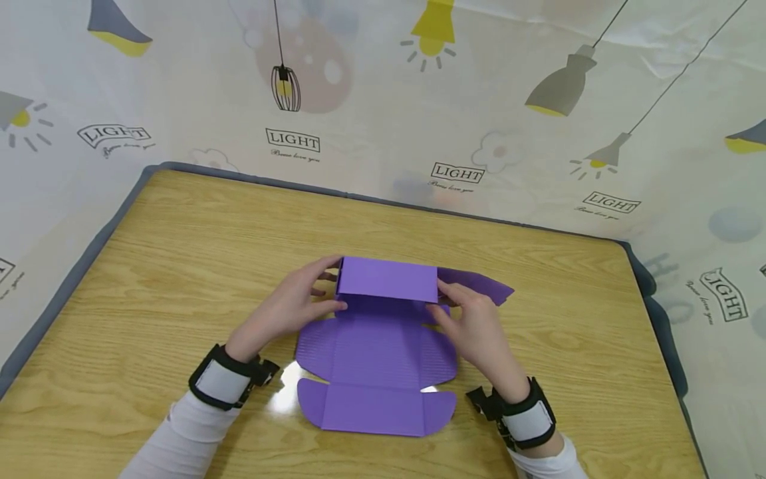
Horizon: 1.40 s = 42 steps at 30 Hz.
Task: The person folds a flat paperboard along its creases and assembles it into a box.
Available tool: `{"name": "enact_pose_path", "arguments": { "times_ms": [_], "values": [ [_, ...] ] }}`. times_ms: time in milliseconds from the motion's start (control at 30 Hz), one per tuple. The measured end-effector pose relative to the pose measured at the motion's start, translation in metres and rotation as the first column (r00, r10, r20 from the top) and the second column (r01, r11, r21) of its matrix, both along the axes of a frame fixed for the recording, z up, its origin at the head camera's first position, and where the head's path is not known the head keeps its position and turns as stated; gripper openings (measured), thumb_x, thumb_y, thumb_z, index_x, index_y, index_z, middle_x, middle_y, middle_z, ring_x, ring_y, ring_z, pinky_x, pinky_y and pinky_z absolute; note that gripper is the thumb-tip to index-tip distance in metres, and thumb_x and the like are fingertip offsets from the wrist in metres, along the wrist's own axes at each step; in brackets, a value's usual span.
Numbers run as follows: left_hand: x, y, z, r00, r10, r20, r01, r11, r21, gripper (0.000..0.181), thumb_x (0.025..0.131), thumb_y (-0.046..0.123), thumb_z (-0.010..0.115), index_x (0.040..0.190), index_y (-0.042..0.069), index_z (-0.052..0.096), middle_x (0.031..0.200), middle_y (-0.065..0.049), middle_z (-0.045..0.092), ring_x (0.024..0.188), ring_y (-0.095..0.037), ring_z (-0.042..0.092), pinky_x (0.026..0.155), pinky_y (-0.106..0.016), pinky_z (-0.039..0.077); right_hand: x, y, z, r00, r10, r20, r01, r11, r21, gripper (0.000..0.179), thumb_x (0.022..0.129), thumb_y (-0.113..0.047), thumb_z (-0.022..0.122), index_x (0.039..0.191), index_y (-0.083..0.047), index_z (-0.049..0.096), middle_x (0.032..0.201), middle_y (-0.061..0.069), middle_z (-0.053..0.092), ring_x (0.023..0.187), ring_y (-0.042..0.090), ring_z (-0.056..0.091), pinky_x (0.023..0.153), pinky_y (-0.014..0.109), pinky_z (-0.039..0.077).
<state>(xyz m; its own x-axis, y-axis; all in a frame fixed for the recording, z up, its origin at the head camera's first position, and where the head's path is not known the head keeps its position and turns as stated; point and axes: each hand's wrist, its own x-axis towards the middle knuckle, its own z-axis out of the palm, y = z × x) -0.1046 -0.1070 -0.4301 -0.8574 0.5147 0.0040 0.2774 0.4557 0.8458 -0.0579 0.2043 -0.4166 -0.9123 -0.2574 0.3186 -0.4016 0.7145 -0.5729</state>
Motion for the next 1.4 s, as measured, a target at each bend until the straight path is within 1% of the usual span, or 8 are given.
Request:
{"name": "enact_pose_path", "arguments": {
  "times_ms": [233,533,800,933,1067,1200,1300,1400],
  "values": [
    [0.000,0.001,0.001,1.000,-0.001,0.010,0.002,1.000,-0.001,0.077,0.092,0.010,0.080,0.156,0.000,0.038,0.152,-0.021,0.048,0.126,-0.040,0.059,0.096,-0.046,0.057,-0.001,0.002,-0.001,1.000,0.004,-0.012,-0.004,1.000,0.019,0.039,0.085,-0.002,0.083,0.121,0.009,0.072,0.098,0.014,0.075,0.085,0.026,0.072,0.074,0.044,0.060],
    [0.000,0.001,0.000,1.000,0.005,0.012,-0.005,1.000,-0.001,0.078,0.092,0.010,0.080,0.156,0.001,0.038,0.152,-0.020,0.048,0.126,-0.039,0.059,0.097,-0.046,0.057,-0.002,0.006,-0.001,1.000,-0.002,0.022,0.000,0.994,0.113,0.038,0.086,-0.008,0.084,0.120,0.005,0.073,0.097,0.012,0.074,0.089,0.029,0.071,0.077,0.046,0.059],
    [0.000,0.001,-0.001,1.000,0.006,0.011,-0.006,1.000,0.000,0.077,0.091,0.011,0.081,0.156,0.002,0.039,0.154,-0.019,0.047,0.127,-0.039,0.059,0.096,-0.046,0.057,-0.005,0.009,-0.004,0.993,-0.061,0.099,0.034,0.967,0.253,0.046,0.085,-0.013,0.086,0.124,0.007,0.070,0.107,0.018,0.073,0.096,0.034,0.071,0.080,0.049,0.059],
    [-0.001,0.001,-0.001,1.000,0.007,0.011,-0.007,1.000,0.000,0.077,0.091,0.011,0.081,0.156,0.002,0.040,0.154,-0.019,0.047,0.127,-0.039,0.059,0.096,-0.046,0.057,-0.007,0.011,-0.007,0.988,-0.097,0.118,0.058,0.952,0.301,0.047,0.084,-0.015,0.086,0.122,0.008,0.070,0.107,0.019,0.072,0.089,0.031,0.069,0.075,0.048,0.059],
    [-0.001,0.001,-0.002,1.000,0.007,0.010,-0.007,1.000,-0.003,0.077,0.091,0.012,0.081,0.156,0.002,0.040,0.154,-0.018,0.047,0.127,-0.039,0.059,0.097,-0.047,0.057,-0.008,0.013,-0.010,0.981,-0.128,0.143,0.077,0.945,0.317,0.042,0.084,-0.014,0.085,0.118,0.007,0.072,0.100,0.017,0.072,0.079,0.025,0.064,0.068,0.044,0.056],
    [-0.001,0.000,-0.002,1.000,0.007,0.008,-0.007,1.000,-0.005,0.077,0.092,0.012,0.081,0.156,0.003,0.040,0.155,-0.018,0.046,0.126,-0.038,0.059,0.097,-0.047,0.057,-0.008,0.015,-0.012,0.972,-0.149,0.179,0.086,0.944,0.319,0.029,0.085,-0.013,0.083,0.106,0.005,0.073,0.091,0.015,0.071,0.072,0.022,0.060,0.062,0.041,0.054],
    [-0.001,0.001,-0.002,1.000,0.007,0.007,-0.007,1.000,-0.005,0.078,0.091,0.012,0.081,0.156,0.002,0.039,0.155,-0.019,0.046,0.126,-0.038,0.059,0.096,-0.046,0.057,-0.009,0.016,-0.013,0.964,-0.156,0.217,0.082,0.946,0.313,0.021,0.086,-0.014,0.082,0.097,0.002,0.073,0.087,0.011,0.071,0.069,0.019,0.062,0.060,0.039,0.054],
    [-0.001,0.001,-0.002,1.000,0.009,0.008,-0.009,1.000,-0.007,0.079,0.091,0.012,0.081,0.156,0.001,0.038,0.155,-0.019,0.046,0.126,-0.039,0.059,0.096,-0.045,0.057,-0.009,0.016,-0.014,0.955,-0.148,0.259,0.067,0.952,0.298,0.019,0.086,-0.015,0.082,0.092,-0.001,0.071,0.083,0.008,0.071,0.068,0.017,0.065,0.060,0.037,0.055]
  ]
}}
